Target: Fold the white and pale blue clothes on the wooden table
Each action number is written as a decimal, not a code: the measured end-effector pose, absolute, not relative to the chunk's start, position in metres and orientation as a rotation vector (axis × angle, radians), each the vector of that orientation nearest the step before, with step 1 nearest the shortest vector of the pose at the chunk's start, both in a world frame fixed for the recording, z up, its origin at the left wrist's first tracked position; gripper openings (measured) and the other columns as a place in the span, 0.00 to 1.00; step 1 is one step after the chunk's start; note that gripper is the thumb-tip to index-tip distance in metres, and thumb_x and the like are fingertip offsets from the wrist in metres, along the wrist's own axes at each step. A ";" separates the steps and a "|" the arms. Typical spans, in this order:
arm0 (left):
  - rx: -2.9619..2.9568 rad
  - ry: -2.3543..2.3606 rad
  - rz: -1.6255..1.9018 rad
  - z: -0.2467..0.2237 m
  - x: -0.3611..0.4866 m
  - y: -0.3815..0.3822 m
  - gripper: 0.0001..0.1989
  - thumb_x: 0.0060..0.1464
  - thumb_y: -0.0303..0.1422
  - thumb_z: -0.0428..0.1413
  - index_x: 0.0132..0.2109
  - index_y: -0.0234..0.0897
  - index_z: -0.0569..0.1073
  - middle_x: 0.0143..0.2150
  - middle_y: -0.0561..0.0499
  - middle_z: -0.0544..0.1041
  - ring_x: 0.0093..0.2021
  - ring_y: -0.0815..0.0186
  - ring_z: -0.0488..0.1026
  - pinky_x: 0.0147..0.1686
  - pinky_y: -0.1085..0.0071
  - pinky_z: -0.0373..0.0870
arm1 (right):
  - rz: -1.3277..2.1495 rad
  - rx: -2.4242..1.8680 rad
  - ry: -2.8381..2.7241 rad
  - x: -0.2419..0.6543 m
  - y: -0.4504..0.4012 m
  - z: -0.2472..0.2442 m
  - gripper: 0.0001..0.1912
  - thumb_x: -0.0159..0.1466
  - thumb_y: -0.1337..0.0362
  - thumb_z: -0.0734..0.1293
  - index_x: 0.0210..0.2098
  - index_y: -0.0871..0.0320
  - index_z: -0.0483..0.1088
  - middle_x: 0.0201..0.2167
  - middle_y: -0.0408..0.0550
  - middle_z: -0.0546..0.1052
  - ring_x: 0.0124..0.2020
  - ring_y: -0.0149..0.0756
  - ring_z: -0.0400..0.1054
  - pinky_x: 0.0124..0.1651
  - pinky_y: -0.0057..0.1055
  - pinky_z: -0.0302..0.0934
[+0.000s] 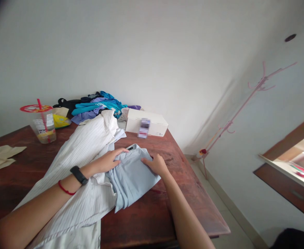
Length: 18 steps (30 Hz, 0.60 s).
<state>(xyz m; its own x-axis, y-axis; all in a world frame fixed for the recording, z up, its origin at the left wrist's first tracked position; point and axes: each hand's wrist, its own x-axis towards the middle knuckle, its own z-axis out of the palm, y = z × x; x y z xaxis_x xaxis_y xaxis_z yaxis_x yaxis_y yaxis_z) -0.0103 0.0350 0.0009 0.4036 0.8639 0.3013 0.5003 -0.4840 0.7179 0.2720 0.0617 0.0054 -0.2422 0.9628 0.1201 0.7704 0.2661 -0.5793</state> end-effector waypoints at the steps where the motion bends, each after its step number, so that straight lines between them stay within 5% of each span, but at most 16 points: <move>1: 2.142 1.169 0.930 0.001 -0.010 0.036 0.28 0.51 0.24 0.53 0.59 0.44 0.73 0.61 0.46 0.77 0.60 0.54 0.74 0.61 0.60 0.67 | 0.563 -1.520 -2.063 0.271 0.062 0.005 0.21 0.61 0.45 0.69 0.34 0.59 0.78 0.33 0.50 0.80 0.37 0.47 0.74 0.38 0.35 0.62; 5: 2.079 1.258 1.057 0.001 -0.008 0.040 0.24 0.52 0.26 0.54 0.56 0.42 0.73 0.58 0.46 0.78 0.60 0.53 0.74 0.62 0.58 0.67 | 0.506 -1.413 -1.891 0.269 0.063 0.006 0.20 0.60 0.48 0.70 0.37 0.60 0.77 0.40 0.52 0.80 0.43 0.48 0.72 0.45 0.37 0.63; 10: 1.881 1.330 1.214 0.004 -0.008 0.042 0.16 0.58 0.35 0.56 0.53 0.38 0.73 0.58 0.43 0.77 0.59 0.51 0.74 0.59 0.57 0.69 | 0.803 -1.340 -1.562 0.269 0.063 0.006 0.19 0.60 0.49 0.69 0.33 0.60 0.76 0.33 0.49 0.80 0.38 0.44 0.72 0.40 0.34 0.64; 18: 1.435 1.095 1.003 0.014 -0.003 0.034 0.30 0.57 0.47 0.61 0.62 0.37 0.69 0.55 0.43 0.79 0.55 0.50 0.75 0.52 0.61 0.71 | 1.139 -1.107 -0.901 0.266 0.062 0.014 0.16 0.50 0.52 0.77 0.30 0.57 0.76 0.27 0.44 0.80 0.30 0.40 0.71 0.33 0.32 0.66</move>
